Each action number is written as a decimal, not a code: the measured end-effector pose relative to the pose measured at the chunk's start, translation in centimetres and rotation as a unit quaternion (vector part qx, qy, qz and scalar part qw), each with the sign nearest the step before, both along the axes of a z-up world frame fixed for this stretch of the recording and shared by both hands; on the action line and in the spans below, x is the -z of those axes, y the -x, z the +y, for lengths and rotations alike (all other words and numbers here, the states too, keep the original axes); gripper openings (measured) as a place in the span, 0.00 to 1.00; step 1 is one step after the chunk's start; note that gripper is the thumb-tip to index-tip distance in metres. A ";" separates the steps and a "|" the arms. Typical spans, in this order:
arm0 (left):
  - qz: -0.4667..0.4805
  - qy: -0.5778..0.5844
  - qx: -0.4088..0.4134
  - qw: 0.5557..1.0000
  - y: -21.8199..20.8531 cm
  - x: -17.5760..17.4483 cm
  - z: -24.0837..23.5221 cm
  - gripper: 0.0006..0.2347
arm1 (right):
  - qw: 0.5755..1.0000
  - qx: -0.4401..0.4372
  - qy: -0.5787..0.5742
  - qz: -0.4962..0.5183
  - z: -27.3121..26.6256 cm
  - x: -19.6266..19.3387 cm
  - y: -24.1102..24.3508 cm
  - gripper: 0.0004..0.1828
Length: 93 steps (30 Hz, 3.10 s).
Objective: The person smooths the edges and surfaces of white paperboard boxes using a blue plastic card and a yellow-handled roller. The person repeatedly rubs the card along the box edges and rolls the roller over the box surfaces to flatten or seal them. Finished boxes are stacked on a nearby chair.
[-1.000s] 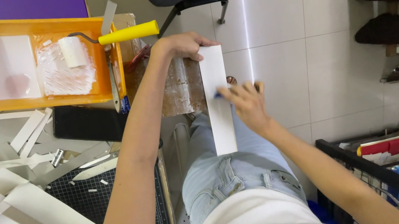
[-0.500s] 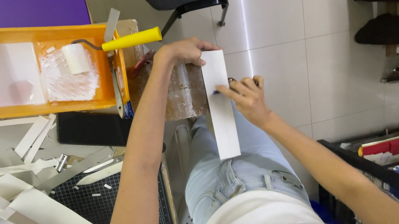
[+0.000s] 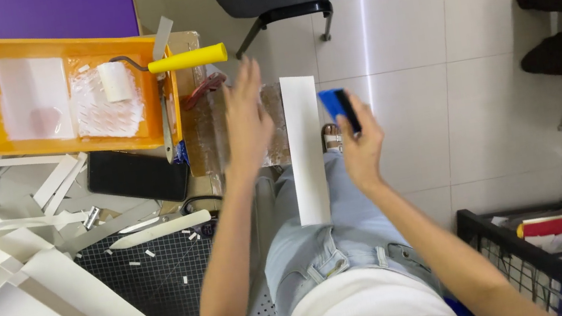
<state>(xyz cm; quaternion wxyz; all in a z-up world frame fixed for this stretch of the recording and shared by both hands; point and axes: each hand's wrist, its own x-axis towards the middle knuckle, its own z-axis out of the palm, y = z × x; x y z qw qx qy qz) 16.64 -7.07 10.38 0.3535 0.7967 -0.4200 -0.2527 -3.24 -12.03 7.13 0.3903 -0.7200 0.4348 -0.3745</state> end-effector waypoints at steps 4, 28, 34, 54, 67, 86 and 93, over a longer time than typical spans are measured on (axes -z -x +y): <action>0.318 0.029 -0.048 0.947 8.7 -0.3 3.8 0.28 | 0.995 -0.059 -0.071 -0.045 3.0 -2.1 -1.1 0.18; -0.344 -0.197 -0.227 0.890 8.6 9.4 -7.2 0.30 | 0.931 -0.232 -0.228 0.164 -0.2 10.3 0.5 0.41; -0.214 -0.180 -0.259 0.925 8.1 8.1 -6.3 0.27 | 0.941 -0.261 -0.200 0.072 -0.2 10.9 0.3 0.46; -0.257 -0.130 -0.145 0.946 15.0 4.9 6.8 0.30 | 0.930 -0.272 -0.199 0.146 -1.4 7.7 0.3 0.39; -0.526 -0.037 -0.091 0.845 6.6 9.1 -5.7 0.27 | 0.919 -0.276 -0.237 0.150 -2.1 4.5 0.5 0.39; -0.450 -0.024 -0.058 0.891 8.8 6.7 -3.3 0.34 | 0.887 -0.275 -0.348 0.128 -1.6 5.4 0.5 0.40; -0.420 -0.100 -0.127 0.893 9.1 7.8 -4.4 0.35 | 0.912 -0.291 -0.266 0.112 -1.2 7.8 -0.1 0.47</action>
